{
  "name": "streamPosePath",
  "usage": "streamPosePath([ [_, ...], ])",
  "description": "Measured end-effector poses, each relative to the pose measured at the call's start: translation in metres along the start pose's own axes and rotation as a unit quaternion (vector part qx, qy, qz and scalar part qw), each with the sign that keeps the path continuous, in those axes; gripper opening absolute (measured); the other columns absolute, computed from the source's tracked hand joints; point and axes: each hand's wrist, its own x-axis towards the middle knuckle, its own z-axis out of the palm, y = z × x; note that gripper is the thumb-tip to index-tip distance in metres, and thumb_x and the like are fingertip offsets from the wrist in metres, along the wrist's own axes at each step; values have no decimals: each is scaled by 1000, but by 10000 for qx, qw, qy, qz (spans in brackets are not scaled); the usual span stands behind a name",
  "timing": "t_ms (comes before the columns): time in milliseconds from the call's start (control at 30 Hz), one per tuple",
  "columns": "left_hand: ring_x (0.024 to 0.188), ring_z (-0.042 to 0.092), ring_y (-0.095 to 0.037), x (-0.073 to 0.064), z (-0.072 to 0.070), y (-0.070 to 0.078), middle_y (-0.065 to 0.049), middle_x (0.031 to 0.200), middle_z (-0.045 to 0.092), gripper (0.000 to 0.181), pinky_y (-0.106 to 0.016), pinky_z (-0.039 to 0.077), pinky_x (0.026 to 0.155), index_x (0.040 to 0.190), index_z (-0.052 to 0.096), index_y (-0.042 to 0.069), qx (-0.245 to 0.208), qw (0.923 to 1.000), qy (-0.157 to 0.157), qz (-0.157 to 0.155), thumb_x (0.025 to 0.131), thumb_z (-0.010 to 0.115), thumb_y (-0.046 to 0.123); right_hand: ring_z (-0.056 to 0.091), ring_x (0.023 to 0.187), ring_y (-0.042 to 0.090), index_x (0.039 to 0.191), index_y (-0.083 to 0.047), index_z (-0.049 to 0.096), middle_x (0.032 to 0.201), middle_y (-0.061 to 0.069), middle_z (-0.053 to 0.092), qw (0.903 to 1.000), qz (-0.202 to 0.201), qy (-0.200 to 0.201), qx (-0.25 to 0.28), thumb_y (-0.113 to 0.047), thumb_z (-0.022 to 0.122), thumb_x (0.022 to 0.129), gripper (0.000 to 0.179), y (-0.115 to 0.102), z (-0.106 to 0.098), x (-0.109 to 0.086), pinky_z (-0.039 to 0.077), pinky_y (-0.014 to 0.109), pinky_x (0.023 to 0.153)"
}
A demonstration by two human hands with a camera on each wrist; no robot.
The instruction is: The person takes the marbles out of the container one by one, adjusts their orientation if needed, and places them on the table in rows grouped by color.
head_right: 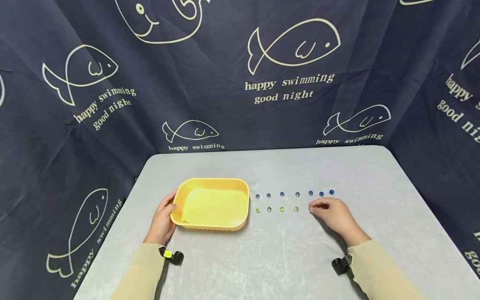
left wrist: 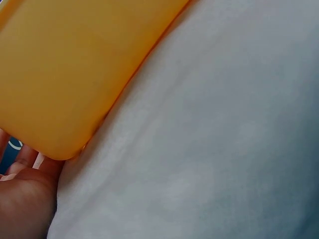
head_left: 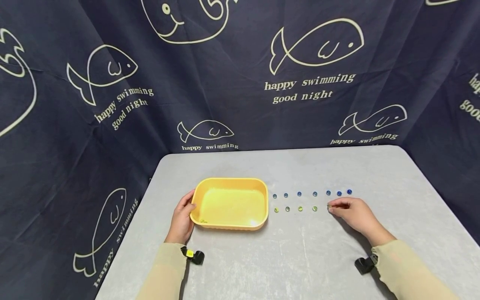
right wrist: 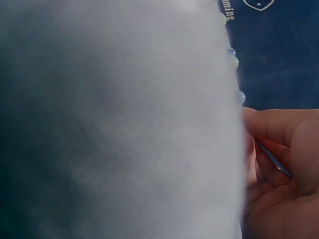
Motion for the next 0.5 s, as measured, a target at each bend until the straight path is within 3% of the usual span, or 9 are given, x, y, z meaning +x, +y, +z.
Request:
streamPosePath([
  [300,143,41,-22,-1,-3,-2,-9,157,41,54,-31,45,110,152,46,4,49,10000,-19,-24,99,46,-5,64,82,14,104,-6,80,97,6,75,9999,-48,-72,-107,-14,81,89,18,2,3,1,52,28,70],
  [500,143,41,-22,0,-1,-1,-9,155,42,54,-29,46,109,152,47,4,18,10000,22,-27,99,46,-5,63,79,10,108,-2,78,93,5,74,9999,-15,12,130,-13,82,88,23,1,4,-1,52,24,69],
])
